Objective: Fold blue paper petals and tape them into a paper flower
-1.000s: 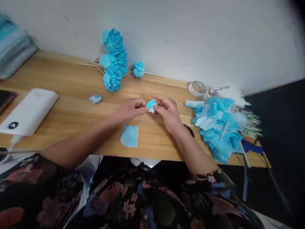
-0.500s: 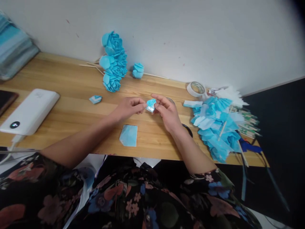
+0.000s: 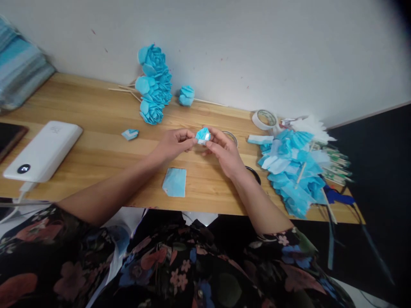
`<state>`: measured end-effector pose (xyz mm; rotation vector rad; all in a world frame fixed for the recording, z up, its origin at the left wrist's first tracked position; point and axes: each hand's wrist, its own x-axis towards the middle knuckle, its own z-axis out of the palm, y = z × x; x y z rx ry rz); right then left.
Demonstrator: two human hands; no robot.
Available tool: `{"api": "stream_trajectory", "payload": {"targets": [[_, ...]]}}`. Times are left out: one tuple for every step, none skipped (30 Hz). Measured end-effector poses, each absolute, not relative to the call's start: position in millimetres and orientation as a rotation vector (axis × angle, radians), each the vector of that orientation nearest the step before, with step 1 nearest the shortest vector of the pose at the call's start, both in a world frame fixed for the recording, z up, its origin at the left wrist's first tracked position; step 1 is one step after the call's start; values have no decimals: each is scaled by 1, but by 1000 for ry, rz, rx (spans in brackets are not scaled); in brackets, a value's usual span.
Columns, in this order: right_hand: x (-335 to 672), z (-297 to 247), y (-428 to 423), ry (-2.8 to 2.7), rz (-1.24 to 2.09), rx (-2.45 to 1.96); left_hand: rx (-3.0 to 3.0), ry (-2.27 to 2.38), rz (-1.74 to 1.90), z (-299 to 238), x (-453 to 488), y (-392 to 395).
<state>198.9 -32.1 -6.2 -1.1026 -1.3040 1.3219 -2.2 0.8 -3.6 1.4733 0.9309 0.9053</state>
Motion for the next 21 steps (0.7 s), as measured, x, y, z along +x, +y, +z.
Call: {"api": "stream_trajectory", "payload": {"targets": [[199,-7,-32,-1327,1306,-1113,1476,927,909,-4,-2,1],[199,-8,-32,-1347,1289,-1125,1478,923,914,-5,-2,1],[199,-8,-31,-1361,1272,-1136,1482,918,914,-5,-2,1],[199,-9,-31,-1368,1260,-1146,1482,912,914,-6,-2,1],[199,-9,-31,-1369,1250,-1155,1479,907,913,-6,-2,1],[199,-9,-30,-1369,1241,-1161,1473,904,910,-6,-2,1],[199,-9,-30,-1370,1232,-1164,1465,904,907,-5,-2,1],[199,-9,-30,-1373,1222,-1164,1457,907,906,-5,-2,1],[198,-8,-30,-1378,1212,-1163,1452,911,909,-4,-3,1],[198,-8,-29,-1382,1202,-1163,1450,914,915,-3,-3,0],[198,-8,-29,-1385,1197,-1163,1452,915,921,-2,-4,0],[198,-8,-29,-1384,1195,-1162,1457,919,927,0,-4,0],[198,-7,-29,-1382,1195,-1159,1462,923,924,1,-4,0],[198,-7,-30,-1382,1198,-1152,1466,927,915,2,-4,0],[198,-7,-30,-1386,1200,-1145,1468,930,900,2,-3,0],[198,-7,-30,-1393,1201,-1144,1472,930,880,2,-3,0],[197,-8,-31,-1403,1201,-1150,1481,927,860,1,-2,0],[197,-8,-31,-1414,1201,-1163,1497,923,845,0,-1,0],[197,-8,-31,-1423,1203,-1176,1517,920,837,-1,-1,0],[196,-8,-31,-1427,1205,-1187,1538,921,834,-3,-1,1],[196,-9,-31,-1430,1210,-1192,1556,926,833,-5,0,1]]}}
